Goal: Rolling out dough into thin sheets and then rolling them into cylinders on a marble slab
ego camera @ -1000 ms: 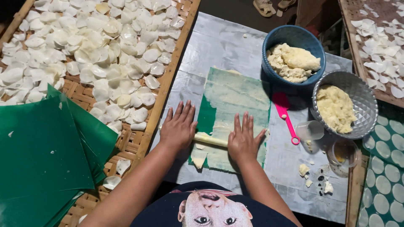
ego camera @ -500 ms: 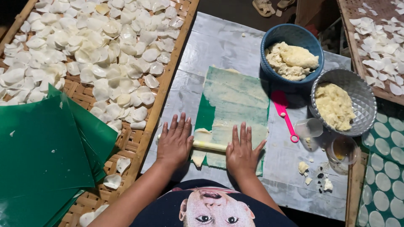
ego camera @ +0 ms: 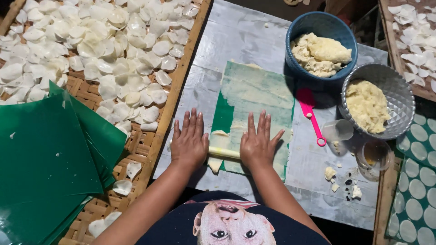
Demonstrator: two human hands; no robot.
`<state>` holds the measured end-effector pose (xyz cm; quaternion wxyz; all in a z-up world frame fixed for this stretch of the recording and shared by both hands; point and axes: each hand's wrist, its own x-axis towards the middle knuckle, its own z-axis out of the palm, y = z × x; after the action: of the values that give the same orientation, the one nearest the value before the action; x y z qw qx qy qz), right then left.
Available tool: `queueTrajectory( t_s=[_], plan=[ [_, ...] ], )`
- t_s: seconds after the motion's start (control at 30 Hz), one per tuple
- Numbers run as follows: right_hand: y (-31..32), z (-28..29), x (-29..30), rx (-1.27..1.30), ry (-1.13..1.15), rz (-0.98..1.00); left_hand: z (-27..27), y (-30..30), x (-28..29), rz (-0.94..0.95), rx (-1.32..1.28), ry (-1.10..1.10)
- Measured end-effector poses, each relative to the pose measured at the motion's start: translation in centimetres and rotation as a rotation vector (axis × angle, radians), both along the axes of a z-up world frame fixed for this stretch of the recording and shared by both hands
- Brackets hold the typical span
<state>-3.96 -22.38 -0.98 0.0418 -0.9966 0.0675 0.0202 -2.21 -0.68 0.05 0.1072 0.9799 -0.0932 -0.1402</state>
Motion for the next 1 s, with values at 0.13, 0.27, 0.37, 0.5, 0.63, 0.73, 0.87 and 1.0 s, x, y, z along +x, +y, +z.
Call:
queueTrajectory(
  t_s=[0.13, 0.27, 0.37, 0.5, 0.63, 0.73, 0.87, 1.0],
  plan=[
    [0.7, 0.5, -3.0, 0.001, 0.008, 0.043, -1.4, 0.5, -3.5, -0.002, 0.014, -0.014],
    [0.8, 0.5, -3.6, -0.027, 0.106, 0.044, -2.7, 0.8, -4.2, -0.038, 0.020, -0.182],
    [0.1, -0.4, -2.1, 0.025, 0.092, 0.034, -2.0, 0.2, -2.4, -0.021, -0.021, -0.104],
    [-0.5, -0.7, -0.3, 0.041, 0.029, 0.023, -0.7, -0.4, -1.1, 0.007, -0.049, -0.025],
    [0.5, 0.0, -4.4, 0.032, 0.025, 0.077, 1.0, 0.9, -5.1, -0.039, -0.059, -0.005],
    [0.7, -0.2, -6.4, -0.050, 0.008, 0.122, 1.0, 1.4, -7.1, -0.079, -0.059, 0.055],
    [0.3, -0.6, -4.5, -0.022, -0.045, 0.127, 0.0, 0.9, -5.4, -0.057, -0.053, -0.039],
    [-0.2, -1.1, -2.6, 0.036, -0.065, 0.108, 0.3, 0.3, -3.8, -0.025, -0.084, -0.067]
  ],
)
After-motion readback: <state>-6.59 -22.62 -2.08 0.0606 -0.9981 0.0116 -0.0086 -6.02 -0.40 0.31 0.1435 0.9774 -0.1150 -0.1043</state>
